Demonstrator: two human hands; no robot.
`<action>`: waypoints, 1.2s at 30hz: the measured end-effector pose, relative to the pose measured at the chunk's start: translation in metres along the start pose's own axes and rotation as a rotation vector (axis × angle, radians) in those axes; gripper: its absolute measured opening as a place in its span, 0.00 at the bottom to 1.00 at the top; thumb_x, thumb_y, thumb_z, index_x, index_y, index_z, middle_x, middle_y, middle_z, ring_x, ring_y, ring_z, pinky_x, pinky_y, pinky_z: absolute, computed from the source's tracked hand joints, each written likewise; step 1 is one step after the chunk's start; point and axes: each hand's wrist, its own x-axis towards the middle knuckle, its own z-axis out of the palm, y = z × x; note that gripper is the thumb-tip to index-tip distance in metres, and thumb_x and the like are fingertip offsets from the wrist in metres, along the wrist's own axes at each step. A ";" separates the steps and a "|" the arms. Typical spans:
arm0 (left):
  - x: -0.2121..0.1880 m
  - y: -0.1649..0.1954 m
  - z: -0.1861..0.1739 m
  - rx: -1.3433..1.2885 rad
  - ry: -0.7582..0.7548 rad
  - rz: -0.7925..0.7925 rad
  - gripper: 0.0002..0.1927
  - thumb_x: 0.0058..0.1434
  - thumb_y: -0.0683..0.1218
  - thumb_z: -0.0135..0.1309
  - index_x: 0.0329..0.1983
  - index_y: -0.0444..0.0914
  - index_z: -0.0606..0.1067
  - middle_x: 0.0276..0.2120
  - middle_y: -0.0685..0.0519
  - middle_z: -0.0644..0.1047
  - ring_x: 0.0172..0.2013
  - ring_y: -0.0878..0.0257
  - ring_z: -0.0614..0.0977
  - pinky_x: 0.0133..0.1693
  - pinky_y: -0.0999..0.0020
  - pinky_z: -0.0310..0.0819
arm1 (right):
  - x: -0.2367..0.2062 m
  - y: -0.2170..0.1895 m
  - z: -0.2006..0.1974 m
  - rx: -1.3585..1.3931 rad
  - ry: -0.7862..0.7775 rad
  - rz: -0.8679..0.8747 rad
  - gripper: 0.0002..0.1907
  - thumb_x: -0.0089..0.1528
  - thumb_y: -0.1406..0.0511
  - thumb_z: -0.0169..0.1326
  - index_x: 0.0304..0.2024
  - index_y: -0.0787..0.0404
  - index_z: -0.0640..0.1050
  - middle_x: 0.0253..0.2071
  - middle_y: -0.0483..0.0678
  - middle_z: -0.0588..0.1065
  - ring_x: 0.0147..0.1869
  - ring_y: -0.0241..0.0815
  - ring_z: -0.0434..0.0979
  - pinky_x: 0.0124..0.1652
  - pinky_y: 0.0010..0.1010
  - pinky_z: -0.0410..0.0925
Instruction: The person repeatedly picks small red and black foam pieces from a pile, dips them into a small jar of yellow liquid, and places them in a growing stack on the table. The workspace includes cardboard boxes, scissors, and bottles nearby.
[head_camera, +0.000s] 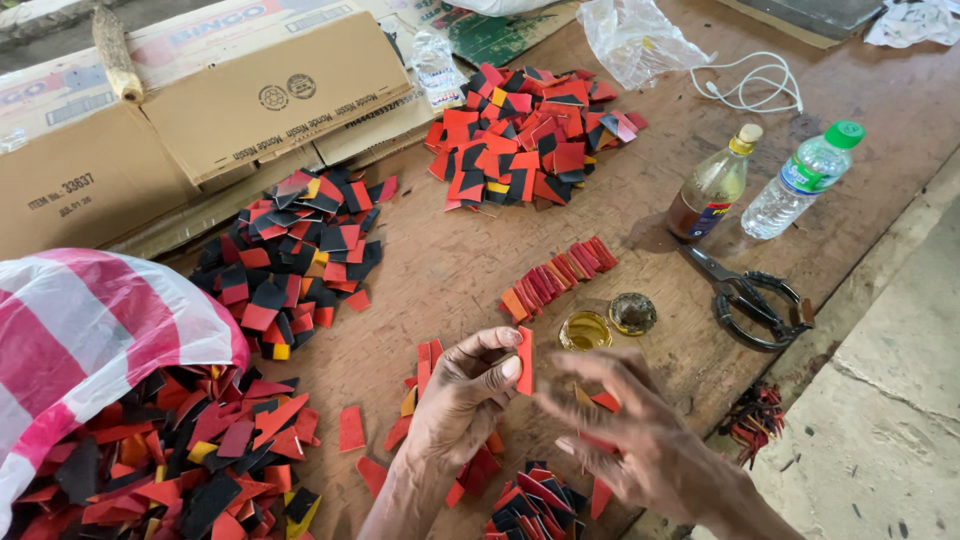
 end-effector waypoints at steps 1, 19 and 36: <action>0.000 0.000 -0.001 -0.003 -0.003 0.005 0.14 0.58 0.32 0.60 0.47 0.32 0.78 0.46 0.50 0.81 0.44 0.65 0.82 0.46 0.72 0.77 | -0.002 0.001 0.003 -0.003 0.056 0.014 0.40 0.58 0.62 0.63 0.70 0.37 0.64 0.71 0.47 0.59 0.72 0.48 0.61 0.67 0.47 0.63; 0.000 -0.004 -0.002 0.066 -0.067 0.013 0.14 0.61 0.33 0.62 0.50 0.32 0.78 0.40 0.53 0.80 0.34 0.72 0.77 0.31 0.80 0.68 | 0.008 -0.003 0.013 -0.010 0.031 0.205 0.45 0.54 0.66 0.64 0.71 0.45 0.61 0.69 0.61 0.54 0.70 0.62 0.58 0.61 0.50 0.64; 0.002 0.016 0.009 0.108 0.030 0.203 0.17 0.61 0.34 0.59 0.52 0.34 0.72 0.37 0.55 0.78 0.36 0.68 0.80 0.38 0.74 0.76 | -0.007 0.006 -0.020 -0.023 0.061 0.119 0.35 0.55 0.58 0.65 0.65 0.46 0.71 0.69 0.55 0.58 0.69 0.51 0.58 0.62 0.39 0.63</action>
